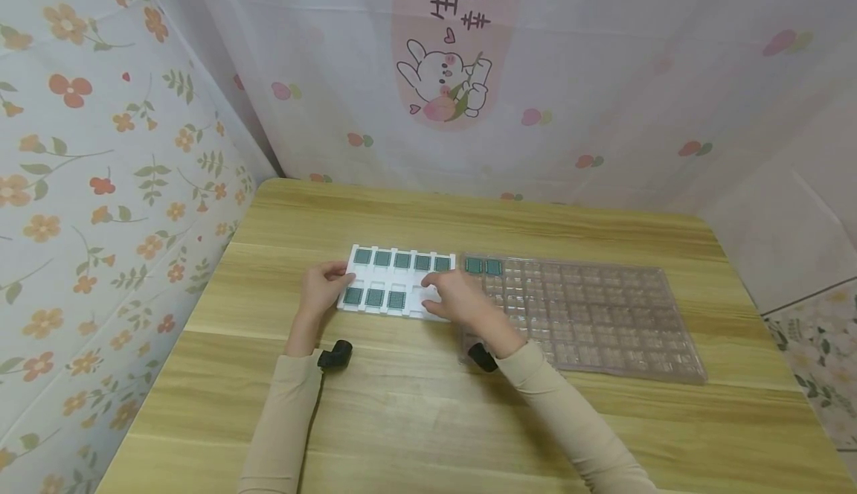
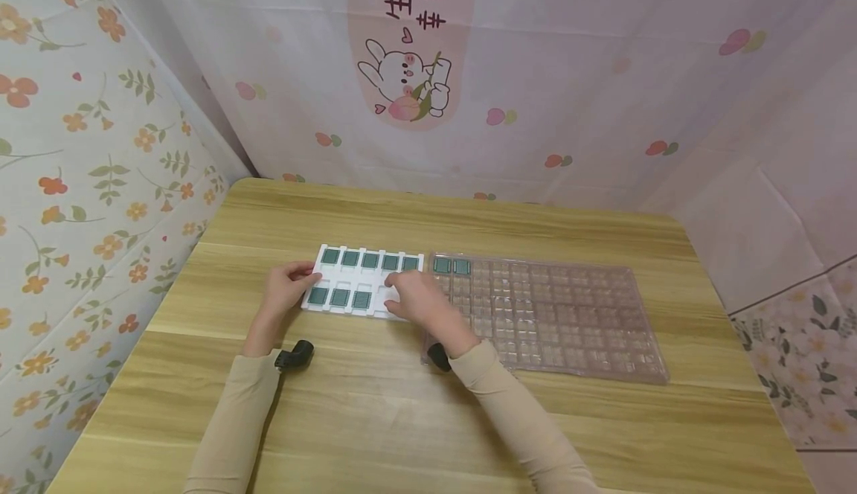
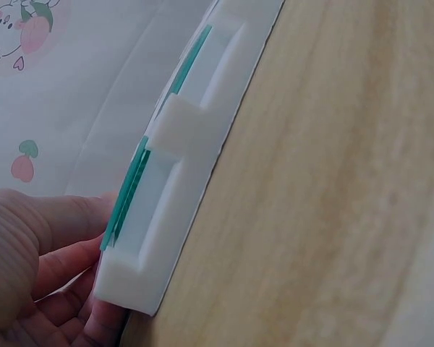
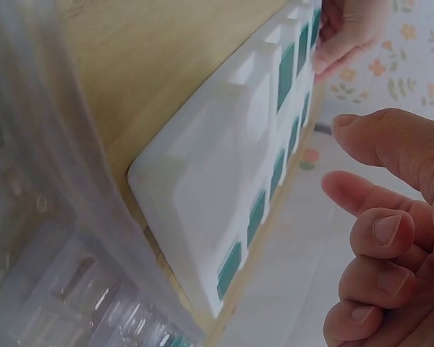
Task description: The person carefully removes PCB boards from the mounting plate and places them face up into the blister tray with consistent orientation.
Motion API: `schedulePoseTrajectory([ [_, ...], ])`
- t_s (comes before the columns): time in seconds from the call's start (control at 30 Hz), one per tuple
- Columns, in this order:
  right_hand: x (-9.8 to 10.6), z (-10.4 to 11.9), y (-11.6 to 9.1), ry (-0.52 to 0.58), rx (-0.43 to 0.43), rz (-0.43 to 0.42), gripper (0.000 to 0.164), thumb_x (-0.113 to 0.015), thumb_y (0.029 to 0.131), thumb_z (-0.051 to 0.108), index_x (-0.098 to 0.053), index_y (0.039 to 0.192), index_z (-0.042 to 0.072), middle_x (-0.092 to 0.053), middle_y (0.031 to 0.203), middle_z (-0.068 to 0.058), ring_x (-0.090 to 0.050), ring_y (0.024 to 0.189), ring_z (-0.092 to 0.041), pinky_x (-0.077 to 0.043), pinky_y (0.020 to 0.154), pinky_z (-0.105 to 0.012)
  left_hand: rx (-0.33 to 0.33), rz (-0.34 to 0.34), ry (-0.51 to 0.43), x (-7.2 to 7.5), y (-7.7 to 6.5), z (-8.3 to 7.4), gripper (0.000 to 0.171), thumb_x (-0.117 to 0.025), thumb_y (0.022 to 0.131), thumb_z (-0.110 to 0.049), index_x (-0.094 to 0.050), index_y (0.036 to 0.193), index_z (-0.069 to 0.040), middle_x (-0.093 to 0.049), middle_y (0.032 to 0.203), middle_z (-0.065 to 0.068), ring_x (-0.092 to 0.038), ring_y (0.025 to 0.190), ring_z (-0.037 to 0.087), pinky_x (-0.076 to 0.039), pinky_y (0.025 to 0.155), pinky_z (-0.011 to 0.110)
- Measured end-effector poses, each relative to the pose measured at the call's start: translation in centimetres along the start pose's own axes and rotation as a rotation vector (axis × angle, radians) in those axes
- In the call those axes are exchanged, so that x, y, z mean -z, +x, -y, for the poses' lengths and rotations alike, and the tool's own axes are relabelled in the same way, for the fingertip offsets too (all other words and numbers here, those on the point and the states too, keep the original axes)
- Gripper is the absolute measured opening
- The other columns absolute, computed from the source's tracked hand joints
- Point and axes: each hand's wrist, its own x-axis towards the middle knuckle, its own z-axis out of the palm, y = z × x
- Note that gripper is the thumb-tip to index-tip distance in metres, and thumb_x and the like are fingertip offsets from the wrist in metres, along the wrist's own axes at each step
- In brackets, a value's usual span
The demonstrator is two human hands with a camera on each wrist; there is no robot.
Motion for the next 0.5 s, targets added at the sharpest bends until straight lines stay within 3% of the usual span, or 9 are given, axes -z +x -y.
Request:
schedulePoseTrajectory([
  [0.1, -0.11, 0.16, 0.14, -0.015, 0.007, 0.003, 0.028, -0.072, 0.082, 0.016, -0.067, 0.105, 0.001, -0.041, 0.05, 0.004, -0.023, 0.045, -0.005, -0.022, 0.043, -0.019, -0.002, 0.0, -0.002, 0.01, -0.03, -0.09, 0.029, -0.07, 0.08, -0.002, -0.065, 0.105, 0.012, -0.066, 0.094, 0.026, -0.063, 0.083, 0.031, -0.042, 0.061, 0.012],
  [0.23, -0.27, 0.41, 0.42, -0.019, 0.028, 0.011, 0.028, -0.072, 0.081, 0.017, -0.067, 0.104, 0.0, -0.064, 0.069, -0.006, -0.028, 0.048, -0.006, -0.028, 0.046, -0.02, 0.005, 0.0, -0.001, 0.02, -0.05, -0.15, 0.029, -0.07, 0.08, -0.002, -0.065, 0.105, 0.012, -0.066, 0.094, 0.026, -0.062, 0.083, 0.031, -0.042, 0.061, 0.012],
  [0.37, -0.48, 0.62, 0.7, -0.03, 0.032, 0.025, 0.029, -0.071, 0.082, 0.018, -0.067, 0.104, 0.001, -0.067, 0.078, -0.009, -0.033, 0.049, -0.007, -0.035, 0.049, -0.022, 0.013, 0.004, -0.004, 0.0, -0.04, -0.15, 0.029, -0.07, 0.08, -0.002, -0.065, 0.105, 0.012, -0.066, 0.095, 0.026, -0.062, 0.083, 0.031, -0.042, 0.061, 0.011],
  [0.5, -0.73, 0.8, 0.88, -0.039, 0.048, 0.014, 0.028, -0.071, 0.081, 0.018, -0.067, 0.103, 0.001, -0.07, 0.088, -0.009, -0.049, 0.058, -0.01, -0.046, 0.058, -0.026, 0.014, 0.009, -0.01, 0.0, -0.01, -0.14, 0.029, -0.07, 0.08, -0.002, -0.064, 0.106, 0.012, -0.066, 0.095, 0.026, -0.062, 0.083, 0.03, -0.042, 0.061, 0.011],
])
